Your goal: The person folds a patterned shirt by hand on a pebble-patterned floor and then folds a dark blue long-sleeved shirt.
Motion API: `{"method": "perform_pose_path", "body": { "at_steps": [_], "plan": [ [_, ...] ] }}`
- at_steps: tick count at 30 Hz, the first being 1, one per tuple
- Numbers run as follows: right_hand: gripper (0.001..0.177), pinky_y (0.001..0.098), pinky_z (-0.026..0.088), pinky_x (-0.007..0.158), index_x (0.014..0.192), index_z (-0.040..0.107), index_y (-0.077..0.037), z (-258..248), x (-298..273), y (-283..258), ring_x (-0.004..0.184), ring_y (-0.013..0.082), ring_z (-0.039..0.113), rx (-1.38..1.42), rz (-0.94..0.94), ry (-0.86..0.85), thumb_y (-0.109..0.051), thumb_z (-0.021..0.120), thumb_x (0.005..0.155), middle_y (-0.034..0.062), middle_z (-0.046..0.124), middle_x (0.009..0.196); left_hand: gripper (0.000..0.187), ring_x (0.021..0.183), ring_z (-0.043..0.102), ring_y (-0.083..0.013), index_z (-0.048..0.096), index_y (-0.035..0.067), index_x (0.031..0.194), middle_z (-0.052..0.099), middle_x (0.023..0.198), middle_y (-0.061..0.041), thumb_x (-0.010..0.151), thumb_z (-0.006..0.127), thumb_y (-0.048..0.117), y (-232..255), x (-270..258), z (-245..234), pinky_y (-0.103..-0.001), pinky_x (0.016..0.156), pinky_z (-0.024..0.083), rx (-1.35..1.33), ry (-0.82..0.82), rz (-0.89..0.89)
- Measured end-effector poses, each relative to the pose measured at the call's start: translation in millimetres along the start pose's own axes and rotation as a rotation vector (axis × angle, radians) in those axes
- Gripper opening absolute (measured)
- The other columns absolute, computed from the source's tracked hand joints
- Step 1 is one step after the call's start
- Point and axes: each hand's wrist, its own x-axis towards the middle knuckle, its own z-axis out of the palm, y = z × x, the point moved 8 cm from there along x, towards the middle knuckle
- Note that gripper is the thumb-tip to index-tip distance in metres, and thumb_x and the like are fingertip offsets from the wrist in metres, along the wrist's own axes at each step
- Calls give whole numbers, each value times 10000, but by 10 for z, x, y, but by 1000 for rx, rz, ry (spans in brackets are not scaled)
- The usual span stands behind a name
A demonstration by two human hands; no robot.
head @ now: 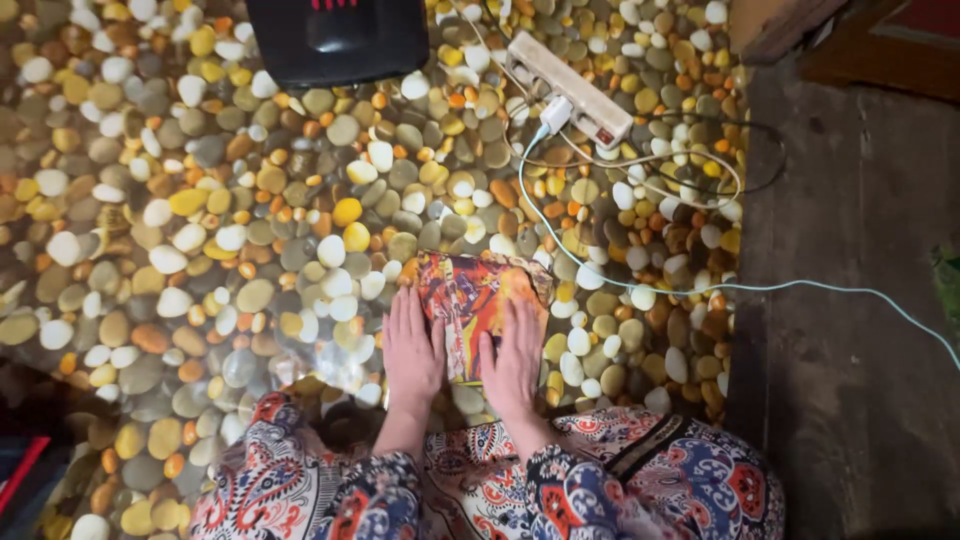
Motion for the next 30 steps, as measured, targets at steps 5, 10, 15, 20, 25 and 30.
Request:
{"method": "perform_pose_path", "body": {
  "at_steps": [5,10,15,20,25,30],
  "plan": [
    [678,531,305,1101,1429,449,-40,-332,-168,76,1349,376,441,22,196,160,-243,736,849,192,482,1436,614,1287,492,-360,428,44,1487,539,1377,-181,996,539,395,48,-215,-133,-509,1062,383,-22,51,-202],
    [798,518,373,1060,1388,456,-43,-182,-327,589,1212,409,484,84,416,227,-213,864,723,212,524,1218,634,1146,582,-391,451,79,1470,583,1250,-188,973,597,444,-262,-350,92,-509,956,471,25,-12,-316],
    [710,422,463,1017,1287,535,-4,164,-399,1065,1152,367,577,261,342,250,5,839,645,211,595,1167,653,995,667,-425,601,27,1279,654,1078,-217,868,755,511,-899,-406,755,-493,852,532,-338,-75,-486],
    [552,370,554,925,1196,659,-38,296,-466,1246,1013,239,728,571,681,-108,-89,852,681,105,757,1095,395,712,625,-215,691,80,953,670,744,-16,773,819,408,-1120,-481,1257,-375,675,496,-796,-351,-754],
    [443,304,561,881,1215,716,-75,700,-563,1414,996,154,737,1029,640,-363,-196,810,799,23,791,1125,240,373,349,-82,593,177,707,430,509,75,793,766,320,-751,-605,1288,-273,373,280,-1310,-757,-968],
    [534,306,505,960,1291,674,-63,57,-915,1219,1101,174,681,936,497,-481,-133,791,775,77,733,1220,133,332,335,-82,587,211,663,432,476,80,768,648,264,-372,-751,881,-233,346,274,-1475,-792,-984]
  ]
}}
